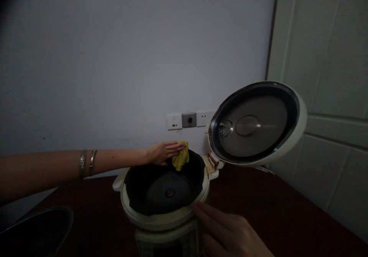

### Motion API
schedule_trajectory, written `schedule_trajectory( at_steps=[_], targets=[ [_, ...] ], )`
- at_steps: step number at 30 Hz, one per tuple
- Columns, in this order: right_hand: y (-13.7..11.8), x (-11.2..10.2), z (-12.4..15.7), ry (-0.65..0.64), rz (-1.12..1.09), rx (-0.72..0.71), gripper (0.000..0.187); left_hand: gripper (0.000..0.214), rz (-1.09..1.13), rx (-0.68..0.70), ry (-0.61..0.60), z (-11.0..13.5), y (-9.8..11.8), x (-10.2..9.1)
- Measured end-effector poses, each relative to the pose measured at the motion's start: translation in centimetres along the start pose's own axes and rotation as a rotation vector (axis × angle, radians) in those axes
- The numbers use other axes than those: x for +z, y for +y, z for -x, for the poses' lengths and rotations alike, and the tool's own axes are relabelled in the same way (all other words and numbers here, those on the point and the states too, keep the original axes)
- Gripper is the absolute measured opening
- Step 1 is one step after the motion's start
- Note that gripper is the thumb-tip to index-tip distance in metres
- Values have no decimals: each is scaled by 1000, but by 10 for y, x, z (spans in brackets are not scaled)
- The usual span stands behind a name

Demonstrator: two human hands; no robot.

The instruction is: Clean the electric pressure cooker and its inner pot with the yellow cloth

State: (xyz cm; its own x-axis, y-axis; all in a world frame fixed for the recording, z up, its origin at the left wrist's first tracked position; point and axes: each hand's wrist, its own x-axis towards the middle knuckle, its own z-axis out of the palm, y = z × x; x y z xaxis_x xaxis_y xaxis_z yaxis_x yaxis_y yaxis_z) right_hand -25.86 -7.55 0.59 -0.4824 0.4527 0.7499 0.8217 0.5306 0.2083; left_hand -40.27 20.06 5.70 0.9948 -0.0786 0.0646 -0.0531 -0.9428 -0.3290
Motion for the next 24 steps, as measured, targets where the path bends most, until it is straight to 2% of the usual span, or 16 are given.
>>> schedule_trajectory(
  at_steps=[3,6,12,14,19,22,24],
  targets=[
    [-3,1,-1,28,-8,26,37,68,-331,169,-3,-16,2,6],
    [-3,-1,-4,13,-4,31,38,68,-439,234,15,-19,10,8],
    [-1,-3,-9,21,-35,64,32,61,-184,289,2,-13,24,4],
    [-1,-3,-11,34,-61,64,32,55,-151,298,-36,-15,25,3],
    [1,-3,-12,96,-82,76,29,56,-11,260,-166,-26,23,2],
    [2,-3,-11,115,-92,75,28,49,159,345,-219,-35,17,3],
    [2,-2,-11,111,-113,65,29,44,187,415,-246,-40,10,4]
  ],
)
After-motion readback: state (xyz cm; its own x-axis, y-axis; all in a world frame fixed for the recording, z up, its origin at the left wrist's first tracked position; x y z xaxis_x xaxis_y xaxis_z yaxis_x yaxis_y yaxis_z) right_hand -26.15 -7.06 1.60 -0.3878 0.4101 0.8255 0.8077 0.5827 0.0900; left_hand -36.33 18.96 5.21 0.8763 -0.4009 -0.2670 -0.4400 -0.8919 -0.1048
